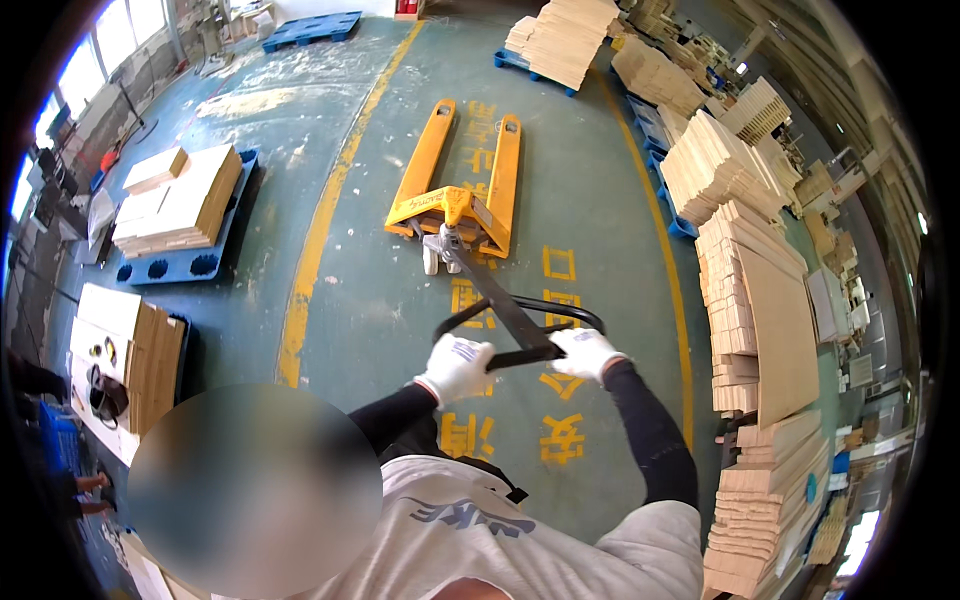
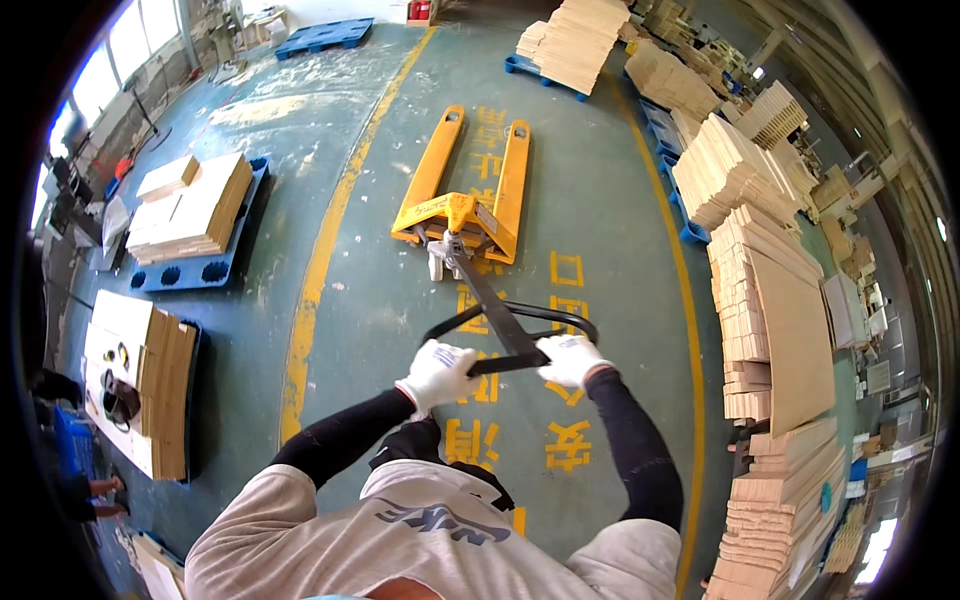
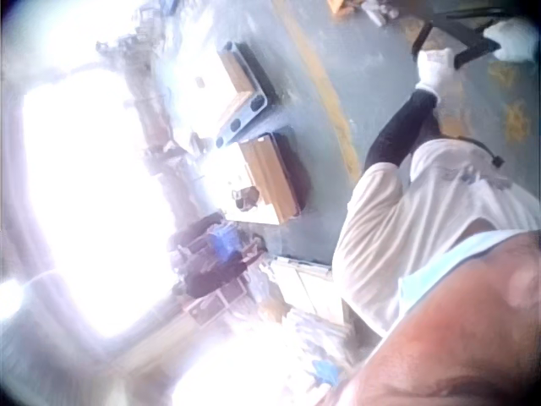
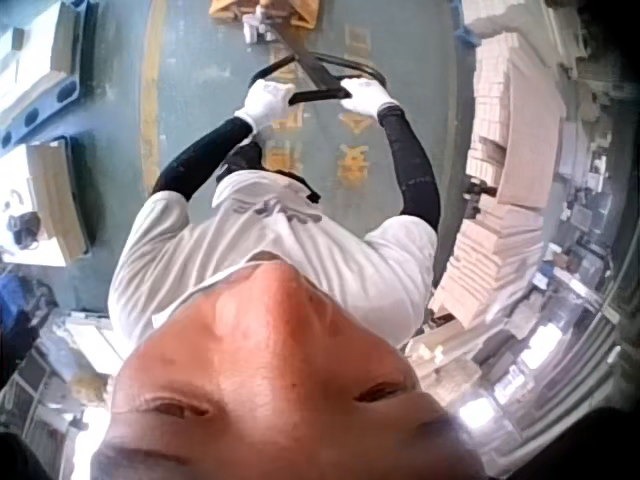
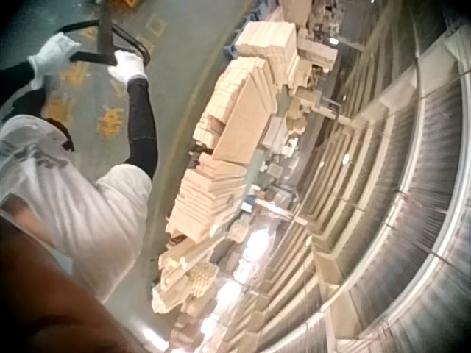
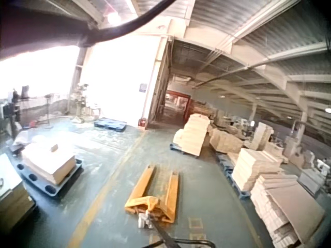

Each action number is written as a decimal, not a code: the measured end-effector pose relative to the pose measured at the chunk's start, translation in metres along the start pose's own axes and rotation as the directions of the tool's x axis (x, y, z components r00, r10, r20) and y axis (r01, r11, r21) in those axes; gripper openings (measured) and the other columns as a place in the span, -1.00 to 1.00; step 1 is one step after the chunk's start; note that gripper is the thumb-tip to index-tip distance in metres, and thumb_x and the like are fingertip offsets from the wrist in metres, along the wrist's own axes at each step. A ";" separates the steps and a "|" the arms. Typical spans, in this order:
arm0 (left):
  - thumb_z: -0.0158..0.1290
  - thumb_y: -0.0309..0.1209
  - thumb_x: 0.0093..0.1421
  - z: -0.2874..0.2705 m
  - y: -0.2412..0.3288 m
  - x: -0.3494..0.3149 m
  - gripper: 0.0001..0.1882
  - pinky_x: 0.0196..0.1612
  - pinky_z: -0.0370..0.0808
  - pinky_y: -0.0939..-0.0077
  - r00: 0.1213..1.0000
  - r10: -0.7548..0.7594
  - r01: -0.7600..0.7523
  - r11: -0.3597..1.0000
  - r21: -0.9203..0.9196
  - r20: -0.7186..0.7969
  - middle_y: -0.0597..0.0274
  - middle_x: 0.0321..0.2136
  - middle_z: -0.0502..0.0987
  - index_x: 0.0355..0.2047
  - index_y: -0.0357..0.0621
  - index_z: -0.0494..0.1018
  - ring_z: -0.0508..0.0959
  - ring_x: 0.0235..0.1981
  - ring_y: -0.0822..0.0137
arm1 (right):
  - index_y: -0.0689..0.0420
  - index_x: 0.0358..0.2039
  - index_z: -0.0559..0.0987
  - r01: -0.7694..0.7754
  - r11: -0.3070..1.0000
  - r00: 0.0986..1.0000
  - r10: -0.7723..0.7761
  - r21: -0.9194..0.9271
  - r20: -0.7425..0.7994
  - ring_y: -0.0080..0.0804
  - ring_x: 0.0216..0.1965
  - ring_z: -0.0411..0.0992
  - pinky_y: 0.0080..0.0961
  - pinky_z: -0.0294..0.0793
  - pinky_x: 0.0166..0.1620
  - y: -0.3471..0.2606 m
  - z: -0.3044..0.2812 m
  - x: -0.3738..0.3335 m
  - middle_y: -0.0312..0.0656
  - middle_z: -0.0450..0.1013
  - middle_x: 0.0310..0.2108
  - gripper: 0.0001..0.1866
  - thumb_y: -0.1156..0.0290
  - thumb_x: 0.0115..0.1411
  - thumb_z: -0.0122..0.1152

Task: The person maneuvers a manual pallet jack across a factory floor, stops to manually inspect and rotate a front wheel, and then pulls the jack past stacks of wooden boards.

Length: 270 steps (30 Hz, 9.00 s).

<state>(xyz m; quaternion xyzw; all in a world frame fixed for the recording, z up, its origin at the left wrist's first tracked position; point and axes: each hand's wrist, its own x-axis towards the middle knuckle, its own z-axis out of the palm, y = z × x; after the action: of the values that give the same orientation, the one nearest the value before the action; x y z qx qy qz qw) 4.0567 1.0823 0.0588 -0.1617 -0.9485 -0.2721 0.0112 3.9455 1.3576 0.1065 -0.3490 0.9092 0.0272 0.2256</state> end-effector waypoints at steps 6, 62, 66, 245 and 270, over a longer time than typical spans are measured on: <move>0.22 -0.11 0.14 0.044 0.100 -0.078 -0.66 -0.36 0.51 0.07 0.983 0.157 -0.169 0.975 -0.144 -0.091 0.05 -0.56 0.57 -0.42 -0.12 0.45 0.63 -0.45 -0.06 | 0.10 -0.11 0.58 -0.020 0.999 0.979 0.029 -0.049 0.202 -0.03 0.03 0.55 -0.15 0.51 0.09 -0.005 0.011 -0.122 0.02 0.59 -0.07 -0.61 0.12 0.15 0.22; 0.25 -0.59 -0.11 -0.134 -0.010 -0.270 -0.63 -0.27 0.57 0.36 0.576 -0.070 -0.090 0.985 -0.148 -0.814 -0.02 -0.41 0.63 -0.22 -0.29 0.51 0.64 -0.45 0.04 | 0.28 -0.09 0.57 0.591 0.656 -0.062 0.617 0.470 -0.784 -0.59 -0.31 0.47 -0.60 0.52 -0.16 -0.168 0.020 -0.021 -0.28 0.53 -0.27 -0.80 0.61 0.28 0.32; 0.22 -0.58 0.01 -0.150 -0.079 -0.220 -0.73 -0.26 0.55 0.46 0.537 -0.257 -0.090 0.930 -0.357 -0.804 0.06 -0.42 0.62 -0.23 -0.34 0.50 0.61 -0.44 0.30 | 0.25 -0.15 0.61 0.503 0.758 -0.134 0.543 0.415 -0.829 -0.56 -0.23 0.55 -0.57 0.54 -0.08 -0.162 -0.014 0.043 -0.23 0.61 -0.25 -0.80 0.57 0.22 0.39; 0.28 -0.45 0.01 -0.382 -0.961 2.473 -0.81 -0.33 0.55 0.20 0.457 0.314 -0.212 0.947 0.241 -0.832 -0.02 -0.45 0.56 -0.35 -0.13 0.53 0.61 -0.39 -0.09 | 0.17 -0.13 0.68 0.006 0.982 0.043 0.188 0.189 -0.981 -0.39 -0.24 0.68 -0.46 0.63 -0.09 1.544 -1.082 1.721 -0.13 0.69 -0.28 -0.67 0.47 0.07 0.50; 0.18 -0.03 0.14 -0.313 -0.878 1.986 -0.65 -0.20 0.56 0.15 0.718 0.128 -0.268 0.958 0.103 0.684 0.13 -0.42 0.64 -0.23 0.03 0.64 0.67 -0.29 0.01 | 0.13 -0.01 0.71 -0.060 0.944 0.998 0.059 0.325 0.011 -0.05 -0.01 0.61 -0.28 0.54 0.13 1.166 -0.822 1.473 0.05 0.66 -0.11 -0.19 -0.36 0.03 0.33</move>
<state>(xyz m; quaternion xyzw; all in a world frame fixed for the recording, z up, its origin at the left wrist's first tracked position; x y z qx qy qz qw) 1.8792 0.8145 0.0919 -0.3476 -0.8875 -0.0987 -0.2858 1.9054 1.1512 0.0855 -0.2795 0.9112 -0.1158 0.2797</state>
